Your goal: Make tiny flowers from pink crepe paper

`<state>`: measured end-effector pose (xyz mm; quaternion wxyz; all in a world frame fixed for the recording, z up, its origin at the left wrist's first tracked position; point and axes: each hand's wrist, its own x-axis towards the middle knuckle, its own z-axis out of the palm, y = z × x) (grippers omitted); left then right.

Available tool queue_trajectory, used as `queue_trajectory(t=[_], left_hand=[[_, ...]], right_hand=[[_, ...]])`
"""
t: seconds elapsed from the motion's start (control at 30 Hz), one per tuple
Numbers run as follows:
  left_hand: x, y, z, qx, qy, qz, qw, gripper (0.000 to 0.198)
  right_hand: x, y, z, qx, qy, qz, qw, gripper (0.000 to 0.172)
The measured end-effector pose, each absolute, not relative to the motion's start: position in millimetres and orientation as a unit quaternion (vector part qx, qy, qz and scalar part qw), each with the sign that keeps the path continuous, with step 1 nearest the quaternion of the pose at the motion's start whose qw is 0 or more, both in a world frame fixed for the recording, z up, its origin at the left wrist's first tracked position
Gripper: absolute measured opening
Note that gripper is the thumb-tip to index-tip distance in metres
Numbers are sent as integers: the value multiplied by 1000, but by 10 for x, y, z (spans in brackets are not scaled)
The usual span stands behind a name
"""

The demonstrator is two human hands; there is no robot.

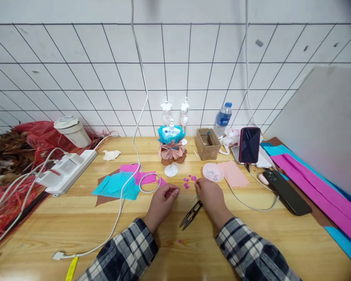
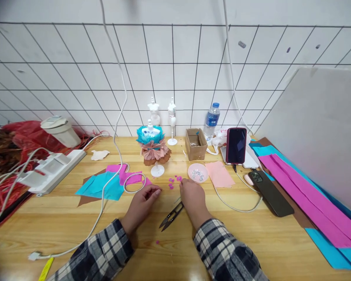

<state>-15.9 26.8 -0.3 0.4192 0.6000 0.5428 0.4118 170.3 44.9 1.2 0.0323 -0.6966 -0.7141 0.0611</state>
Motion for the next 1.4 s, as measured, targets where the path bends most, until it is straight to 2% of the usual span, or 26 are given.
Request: queue_trajectory(t=[0.2, 0.4, 0.7, 1.03, 1.4], left_hand=[[-218, 267, -91, 623, 542, 397, 401, 26], [-264, 261, -84, 627, 535, 399, 401, 25], [-288, 278, -108, 646, 538, 386, 379, 25], [-310, 311, -166, 656, 544, 372, 367, 24], [-296, 301, -150, 653, 541, 377, 373, 25]], right_hand=[[1691, 500, -4, -683, -728, 50, 12, 26], [1649, 651, 172, -649, -759, 43, 35, 33], [1582, 881, 102, -644, -764, 36, 19, 25], [1719, 601, 272, -612, -790, 7, 48, 28], [1696, 515, 17, -615, -788, -9, -21, 28]])
